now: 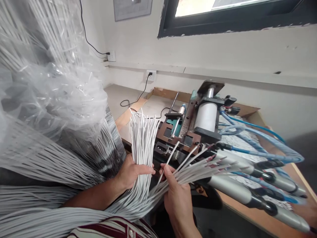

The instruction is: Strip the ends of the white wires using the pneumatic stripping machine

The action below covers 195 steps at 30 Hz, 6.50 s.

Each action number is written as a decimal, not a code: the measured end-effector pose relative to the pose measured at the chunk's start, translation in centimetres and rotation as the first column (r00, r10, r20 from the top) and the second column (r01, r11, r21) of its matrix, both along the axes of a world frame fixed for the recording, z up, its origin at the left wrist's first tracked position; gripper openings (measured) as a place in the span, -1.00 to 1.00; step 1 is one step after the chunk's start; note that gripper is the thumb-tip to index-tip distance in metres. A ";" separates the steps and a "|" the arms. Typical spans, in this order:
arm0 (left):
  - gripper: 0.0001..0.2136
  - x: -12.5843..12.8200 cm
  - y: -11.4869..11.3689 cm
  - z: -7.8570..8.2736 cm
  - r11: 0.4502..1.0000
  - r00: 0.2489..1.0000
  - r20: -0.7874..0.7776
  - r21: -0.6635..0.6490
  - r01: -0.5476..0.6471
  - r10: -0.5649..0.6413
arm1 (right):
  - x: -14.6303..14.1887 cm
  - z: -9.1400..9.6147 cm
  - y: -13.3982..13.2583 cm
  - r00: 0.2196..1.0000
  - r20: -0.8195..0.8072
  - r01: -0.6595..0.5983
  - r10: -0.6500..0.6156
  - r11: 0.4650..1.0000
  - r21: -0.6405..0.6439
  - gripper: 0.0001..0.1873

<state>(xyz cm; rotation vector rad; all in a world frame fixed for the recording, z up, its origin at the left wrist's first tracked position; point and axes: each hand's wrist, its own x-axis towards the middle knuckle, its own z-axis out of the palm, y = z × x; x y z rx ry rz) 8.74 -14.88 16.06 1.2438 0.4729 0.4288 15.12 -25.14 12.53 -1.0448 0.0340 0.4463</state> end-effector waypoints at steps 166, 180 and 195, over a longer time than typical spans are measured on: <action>-0.83 1.1 -0.3 1.3 0.989 0.994 -0.021 -0.091 -0.113 0.111 | 1.7 1.7 0.3 0.966 -0.224 -0.095 0.132 0.981 0.167 -0.62; -0.79 1.7 -1.1 1.6 0.999 0.999 0.036 -0.045 -0.024 0.026 | 1.5 1.9 0.9 0.935 -0.149 -0.283 0.321 0.932 0.228 -0.65; -0.85 1.2 -0.7 1.0 0.998 0.999 0.049 -0.067 0.010 -0.006 | 1.1 1.1 0.3 0.982 -0.147 -0.093 0.116 0.984 0.155 -0.68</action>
